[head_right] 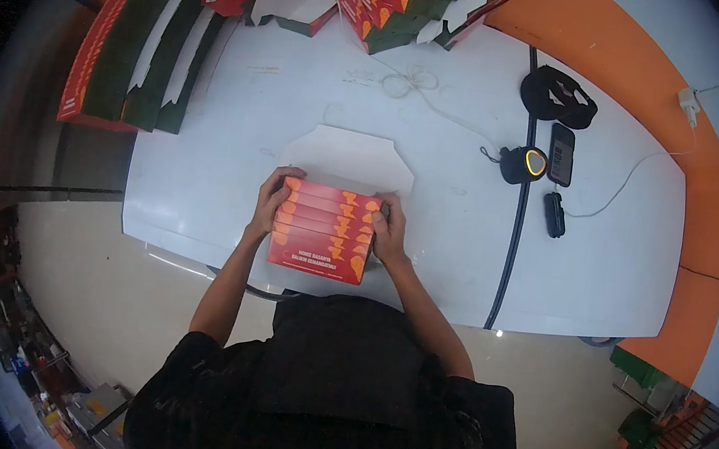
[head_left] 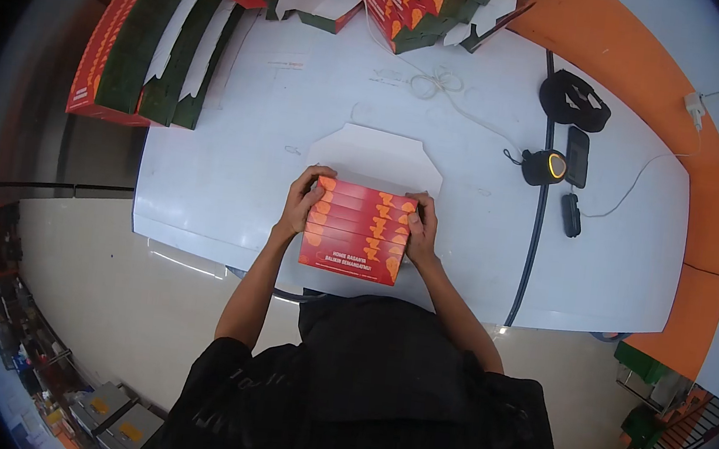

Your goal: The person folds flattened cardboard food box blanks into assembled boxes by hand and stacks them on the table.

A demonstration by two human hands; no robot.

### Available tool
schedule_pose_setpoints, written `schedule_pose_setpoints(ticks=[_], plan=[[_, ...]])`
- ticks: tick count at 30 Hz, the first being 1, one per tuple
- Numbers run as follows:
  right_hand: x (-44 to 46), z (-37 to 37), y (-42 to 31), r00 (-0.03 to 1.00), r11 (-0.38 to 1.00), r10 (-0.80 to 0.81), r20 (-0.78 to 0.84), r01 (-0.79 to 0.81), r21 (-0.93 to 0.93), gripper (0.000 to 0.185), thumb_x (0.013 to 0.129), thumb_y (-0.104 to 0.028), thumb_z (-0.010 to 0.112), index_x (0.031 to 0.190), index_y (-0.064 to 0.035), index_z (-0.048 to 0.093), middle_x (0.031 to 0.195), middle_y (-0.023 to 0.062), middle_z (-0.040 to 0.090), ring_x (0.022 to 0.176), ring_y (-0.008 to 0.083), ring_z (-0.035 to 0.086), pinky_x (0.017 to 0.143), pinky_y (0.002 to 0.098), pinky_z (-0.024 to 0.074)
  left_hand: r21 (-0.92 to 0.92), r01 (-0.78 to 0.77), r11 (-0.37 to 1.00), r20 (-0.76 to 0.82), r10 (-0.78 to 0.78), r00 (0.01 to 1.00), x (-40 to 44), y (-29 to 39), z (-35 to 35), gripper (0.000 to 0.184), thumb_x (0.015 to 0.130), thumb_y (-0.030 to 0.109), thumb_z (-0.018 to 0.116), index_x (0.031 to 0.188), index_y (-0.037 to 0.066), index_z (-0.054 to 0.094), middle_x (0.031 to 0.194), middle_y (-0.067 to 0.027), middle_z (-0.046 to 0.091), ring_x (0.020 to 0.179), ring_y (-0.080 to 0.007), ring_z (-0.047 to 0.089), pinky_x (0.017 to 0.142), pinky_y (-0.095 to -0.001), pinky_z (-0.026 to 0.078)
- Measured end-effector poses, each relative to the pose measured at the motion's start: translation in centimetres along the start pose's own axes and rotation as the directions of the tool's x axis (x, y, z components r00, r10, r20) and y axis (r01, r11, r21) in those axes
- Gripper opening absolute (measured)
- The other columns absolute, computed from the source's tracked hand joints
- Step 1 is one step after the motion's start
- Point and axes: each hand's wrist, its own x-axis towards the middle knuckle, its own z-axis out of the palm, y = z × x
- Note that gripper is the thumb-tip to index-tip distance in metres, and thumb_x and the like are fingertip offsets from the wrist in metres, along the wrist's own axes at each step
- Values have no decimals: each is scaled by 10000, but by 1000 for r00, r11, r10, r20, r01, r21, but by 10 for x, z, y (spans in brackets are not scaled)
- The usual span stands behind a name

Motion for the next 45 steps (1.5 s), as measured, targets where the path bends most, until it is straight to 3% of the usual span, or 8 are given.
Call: schedule_pose_setpoints(ticks=[7,11,12,16,20,28,30,45], plan=[[-19,0,-16,995,998,36,93,-31,-57,352,1022,-291,654,1187,11,581,1161,152,632,1123,255,596,1037,391,445,315,204,927,-232,-133,963,0,64,6,676,1023,332,654,1580,29,418,1569,-186,503,1449,-342,478,1203,-460,362],[-28,-7,-30,851,973,201,486,-115,-201,479,950,-295,791,1279,-10,590,1239,156,639,1173,277,604,1071,419,447,767,167,619,-176,-46,983,-20,104,18,745,986,332,715,1606,62,402,1610,-201,456,1472,-407,434,1222,-496,334],[-20,-9,-45,777,960,278,565,-217,-175,559,902,-298,841,1331,-37,595,1303,153,638,1217,301,602,1087,436,451,800,196,568,-178,-87,980,-27,106,26,789,966,395,726,1617,87,402,1668,-205,366,1533,-484,298,1258,-605,202],[16,-14,-79,673,932,265,691,5,-363,569,839,-210,858,1336,-69,621,1326,127,646,1296,314,567,1094,456,447,923,219,318,-189,-120,974,-54,129,68,981,871,638,744,1628,120,398,1741,-195,195,1586,-549,27,1196,-761,-62],[17,-11,-51,560,804,160,813,403,-436,371,831,-59,760,1196,-89,695,1190,51,691,1204,256,596,1052,417,430,862,231,451,-176,-159,971,-84,112,99,1208,710,774,795,1649,147,365,1724,-293,162,1582,-569,29,1175,-792,-28],[37,-15,-13,509,940,180,842,164,-300,253,812,50,658,1020,-61,750,956,101,716,1000,317,651,886,448,509,983,136,127,-123,-102,987,-95,79,101,1161,759,681,788,1650,90,337,1708,-348,145,1556,-622,69,1178,-788,55],[41,-17,-11,446,946,218,868,121,-299,250,816,50,653,1017,-58,757,942,124,710,980,338,661,843,459,524,988,98,117,-87,-98,991,-98,75,96,1185,760,688,785,1662,83,309,1712,-347,133,1565,-610,54,1189,-776,52],[20,-21,11,613,980,118,781,57,-192,239,811,37,676,1004,-80,756,917,82,696,1012,284,662,863,427,537,997,44,58,-39,-97,995,-97,73,93,1257,756,728,758,1683,58,238,1721,-338,103,1582,-573,59,1224,-734,72]])
